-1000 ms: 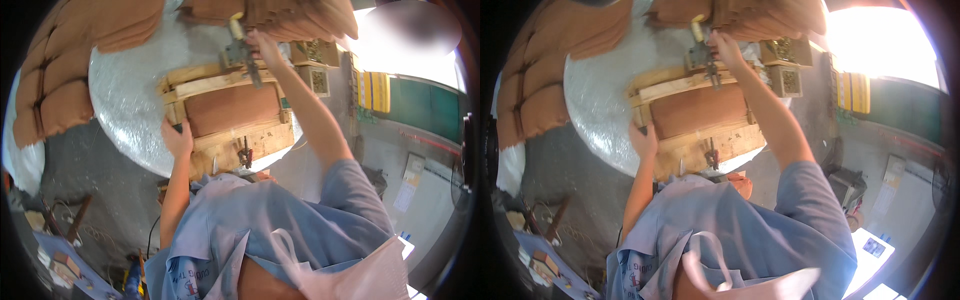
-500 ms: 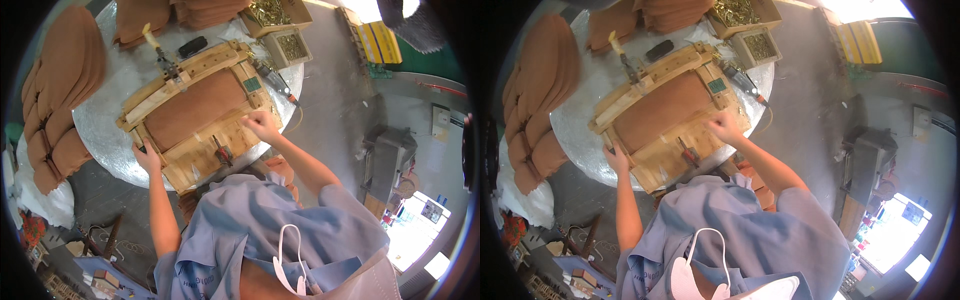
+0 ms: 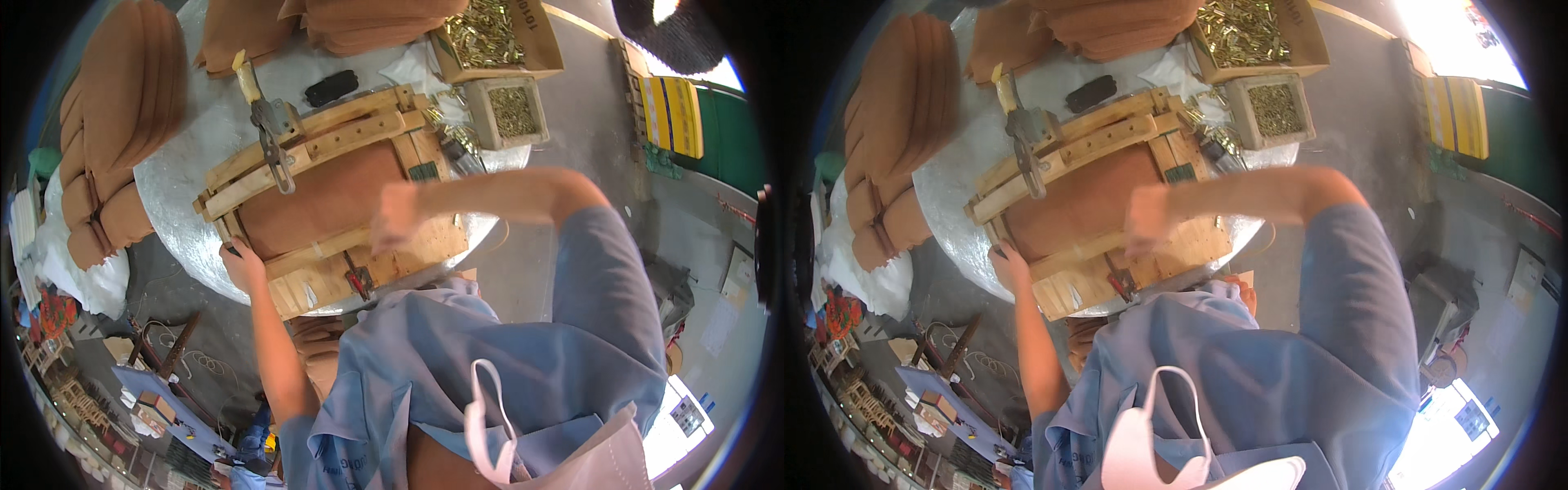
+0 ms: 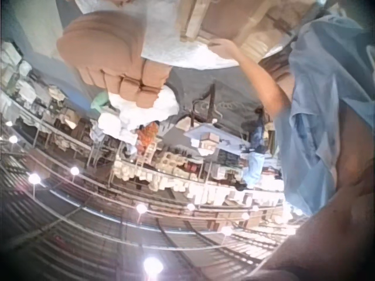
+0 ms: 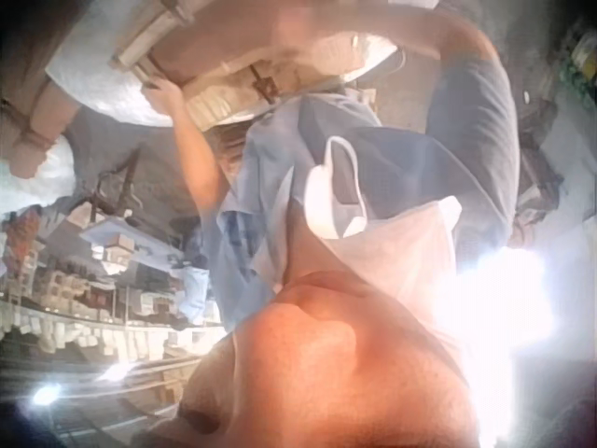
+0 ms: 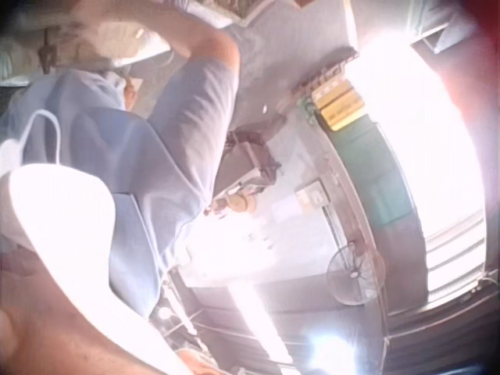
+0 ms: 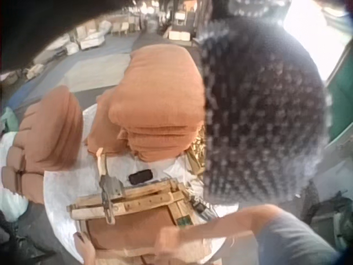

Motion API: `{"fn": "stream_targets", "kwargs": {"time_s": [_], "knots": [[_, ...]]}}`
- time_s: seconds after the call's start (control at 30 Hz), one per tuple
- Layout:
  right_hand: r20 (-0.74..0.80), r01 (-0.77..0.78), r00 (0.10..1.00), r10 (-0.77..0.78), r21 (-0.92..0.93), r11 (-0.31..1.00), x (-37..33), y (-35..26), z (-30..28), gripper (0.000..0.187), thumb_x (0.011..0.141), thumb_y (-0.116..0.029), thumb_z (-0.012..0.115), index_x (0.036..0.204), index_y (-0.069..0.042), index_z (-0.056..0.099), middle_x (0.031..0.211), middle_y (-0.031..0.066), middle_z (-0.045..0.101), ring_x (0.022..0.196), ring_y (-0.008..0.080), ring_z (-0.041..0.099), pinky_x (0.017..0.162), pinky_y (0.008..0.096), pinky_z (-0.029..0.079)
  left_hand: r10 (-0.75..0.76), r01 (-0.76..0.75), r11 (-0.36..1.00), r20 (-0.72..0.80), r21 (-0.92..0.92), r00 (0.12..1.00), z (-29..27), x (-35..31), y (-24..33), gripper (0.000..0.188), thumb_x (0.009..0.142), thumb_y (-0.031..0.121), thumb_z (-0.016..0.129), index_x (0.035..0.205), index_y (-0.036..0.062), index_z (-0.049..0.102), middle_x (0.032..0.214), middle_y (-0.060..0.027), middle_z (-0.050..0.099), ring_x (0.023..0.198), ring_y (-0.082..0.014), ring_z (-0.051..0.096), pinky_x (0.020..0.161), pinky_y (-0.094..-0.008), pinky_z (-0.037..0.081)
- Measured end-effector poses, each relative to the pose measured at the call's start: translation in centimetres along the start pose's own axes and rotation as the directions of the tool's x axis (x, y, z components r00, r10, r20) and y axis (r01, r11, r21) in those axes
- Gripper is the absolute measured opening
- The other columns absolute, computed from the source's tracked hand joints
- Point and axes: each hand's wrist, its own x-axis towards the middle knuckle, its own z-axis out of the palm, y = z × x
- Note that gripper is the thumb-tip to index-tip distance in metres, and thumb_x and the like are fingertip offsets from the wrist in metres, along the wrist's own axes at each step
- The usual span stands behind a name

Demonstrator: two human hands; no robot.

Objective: The person places a brown fabric piece into a wooden jig, secures it with a clamp, and uses a pneumatic drill to fasten screws at multiple points. After fastening, the person removes the fabric piece and repeats the process with another piece.

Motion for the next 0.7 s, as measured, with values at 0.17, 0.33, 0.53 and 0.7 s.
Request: {"fn": "stream_targets", "kwargs": {"time_s": [0.17,0.33,0.53,0.7], "knots": [[0.105,0.213,0.974,-0.199,-0.145,0.966,-0.9,10.2,-2.2,0.050,0.105,-0.042,0.065,0.062,-0.017,0.060,0.060,0.0007,0.061,0.058,0.0246,0.066,0.050,0.0394,0.053,0.015,-0.014,1.000,-0.050,0.008,0.999,0.6,0.1,-0.3,0.063,0.111,0.056,0.045,0.149,0.0074,0.059,0.138,-0.0234,0.070,0.124,-0.0463,0.067,0.101,-0.0548,0.053],[-0.130,0.013,0.991,-0.014,-0.009,1.000,-2.8,5.3,-3.0,0.043,0.100,-0.031,0.074,0.064,-0.017,0.056,0.063,-0.0007,0.059,0.059,0.0207,0.064,0.049,0.0362,0.050,0.024,-0.023,1.000,-0.073,0.005,0.997,1.0,0.6,-0.9,0.066,0.112,0.056,0.045,0.149,0.0032,0.059,0.138,-0.0254,0.070,0.122,-0.0474,0.068,0.100,-0.0543,0.053],[-0.278,-0.623,0.753,0.597,-0.007,0.782,-11.0,4.9,-5.2,0.032,0.101,-0.038,0.074,0.081,-0.013,0.071,0.079,0.0047,0.072,0.071,0.0283,0.071,0.060,0.0415,0.056,-0.012,0.013,1.000,-0.023,0.020,1.000,0.4,0.1,0.3,0.070,0.112,0.058,0.042,0.154,0.0025,0.055,0.144,-0.0248,0.067,0.126,-0.0462,0.067,0.102,-0.0541,0.053],[-0.360,-0.939,0.284,0.889,0.083,0.334,-12.2,6.9,-8.2,0.058,0.101,-0.060,0.071,0.119,-0.005,0.074,0.116,0.0158,0.078,0.103,0.0380,0.076,0.091,0.0483,0.061,0.001,0.000,1.000,-0.027,0.012,1.000,0.4,0.3,-0.3,0.070,0.112,0.059,0.042,0.153,0.0034,0.055,0.145,-0.0235,0.067,0.127,-0.0460,0.066,0.102,-0.0548,0.053]]}}
